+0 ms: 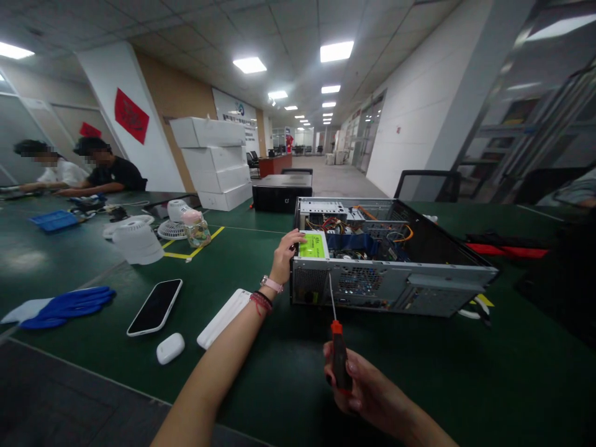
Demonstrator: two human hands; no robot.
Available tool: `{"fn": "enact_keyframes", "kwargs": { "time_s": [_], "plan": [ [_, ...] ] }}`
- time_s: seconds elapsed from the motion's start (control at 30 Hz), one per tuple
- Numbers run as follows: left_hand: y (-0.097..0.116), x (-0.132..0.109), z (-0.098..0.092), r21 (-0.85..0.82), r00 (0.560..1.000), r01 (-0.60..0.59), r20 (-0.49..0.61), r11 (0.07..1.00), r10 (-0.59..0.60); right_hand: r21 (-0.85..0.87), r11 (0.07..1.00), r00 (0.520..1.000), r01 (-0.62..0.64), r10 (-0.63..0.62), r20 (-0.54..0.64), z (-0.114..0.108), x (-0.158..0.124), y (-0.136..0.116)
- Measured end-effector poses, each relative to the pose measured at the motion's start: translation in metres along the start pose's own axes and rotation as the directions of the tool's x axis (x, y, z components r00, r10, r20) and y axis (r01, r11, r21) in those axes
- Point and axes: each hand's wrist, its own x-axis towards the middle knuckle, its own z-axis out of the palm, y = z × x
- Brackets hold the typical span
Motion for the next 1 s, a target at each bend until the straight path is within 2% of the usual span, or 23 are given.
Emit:
{"fn": "enact_keyframes", "kwargs": {
  "time_s": [0.27, 0.77, 1.0],
  "plan": [
    [-0.0002, -0.0009, 0.0014, -0.016, 0.999, 0.033, 0.001, 0.999, -0.033, -0.067, 0.995, 0.998, 0.069, -0.069, -0.002, -0.0006, 0.0004, 0.0008],
    [-0.0005, -0.0012, 0.0008, -0.046, 0.999, 0.034, 0.0, 0.998, -0.034, -0.038, 0.999, 1.0, -0.015, 0.015, -0.013, 0.0054, -0.0028, -0.0052],
    [0.0007, -0.0001, 0.0014, -0.033, 0.999, 0.029, -0.014, 0.999, -0.03, -0.047, 0.999, 1.0, -0.012, 0.012, -0.002, 0.0031, -0.0031, -0.0062]
  ]
}}
